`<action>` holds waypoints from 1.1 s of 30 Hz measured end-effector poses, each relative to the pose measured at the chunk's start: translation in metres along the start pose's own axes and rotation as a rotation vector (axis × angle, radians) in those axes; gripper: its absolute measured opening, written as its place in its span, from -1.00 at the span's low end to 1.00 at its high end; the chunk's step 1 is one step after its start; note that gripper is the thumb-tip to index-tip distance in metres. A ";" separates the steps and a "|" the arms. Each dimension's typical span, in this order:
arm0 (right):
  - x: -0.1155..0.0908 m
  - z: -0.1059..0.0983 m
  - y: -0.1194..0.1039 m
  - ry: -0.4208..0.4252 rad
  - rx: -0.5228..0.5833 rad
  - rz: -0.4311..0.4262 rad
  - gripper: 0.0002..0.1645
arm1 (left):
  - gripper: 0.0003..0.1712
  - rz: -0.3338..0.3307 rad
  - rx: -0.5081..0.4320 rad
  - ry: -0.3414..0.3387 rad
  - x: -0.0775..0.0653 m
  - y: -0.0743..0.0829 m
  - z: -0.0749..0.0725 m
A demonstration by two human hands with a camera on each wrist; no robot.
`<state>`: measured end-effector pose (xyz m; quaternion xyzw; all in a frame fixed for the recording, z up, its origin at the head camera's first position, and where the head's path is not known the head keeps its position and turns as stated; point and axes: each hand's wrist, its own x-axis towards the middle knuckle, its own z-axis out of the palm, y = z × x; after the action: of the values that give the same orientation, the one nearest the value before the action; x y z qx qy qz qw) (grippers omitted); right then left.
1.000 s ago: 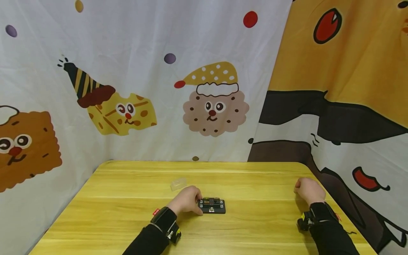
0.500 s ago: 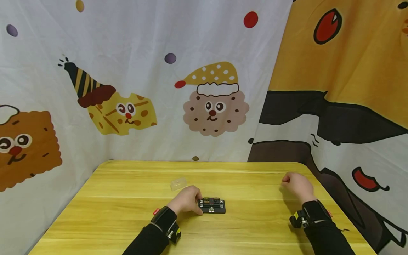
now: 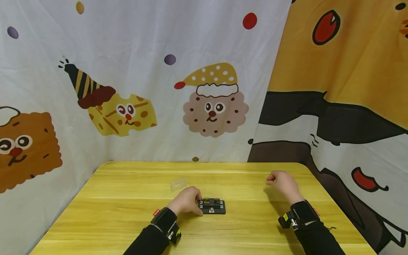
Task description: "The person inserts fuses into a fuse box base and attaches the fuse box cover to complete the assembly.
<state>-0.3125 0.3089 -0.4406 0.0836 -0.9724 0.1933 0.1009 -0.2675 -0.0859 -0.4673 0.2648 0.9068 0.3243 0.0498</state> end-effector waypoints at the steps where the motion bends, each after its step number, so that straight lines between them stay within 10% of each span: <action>1: 0.000 0.002 -0.004 -0.001 0.005 -0.002 -0.89 | -0.59 0.001 -0.002 -0.001 0.000 0.000 0.000; 33: -0.014 0.056 -0.111 -0.025 0.078 -0.328 -0.74 | -0.59 -0.010 -0.016 0.005 -0.001 0.001 0.000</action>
<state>-0.2853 0.1871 -0.4546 0.2476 -0.9386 0.2107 0.1156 -0.2665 -0.0857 -0.4663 0.2592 0.9056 0.3318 0.0514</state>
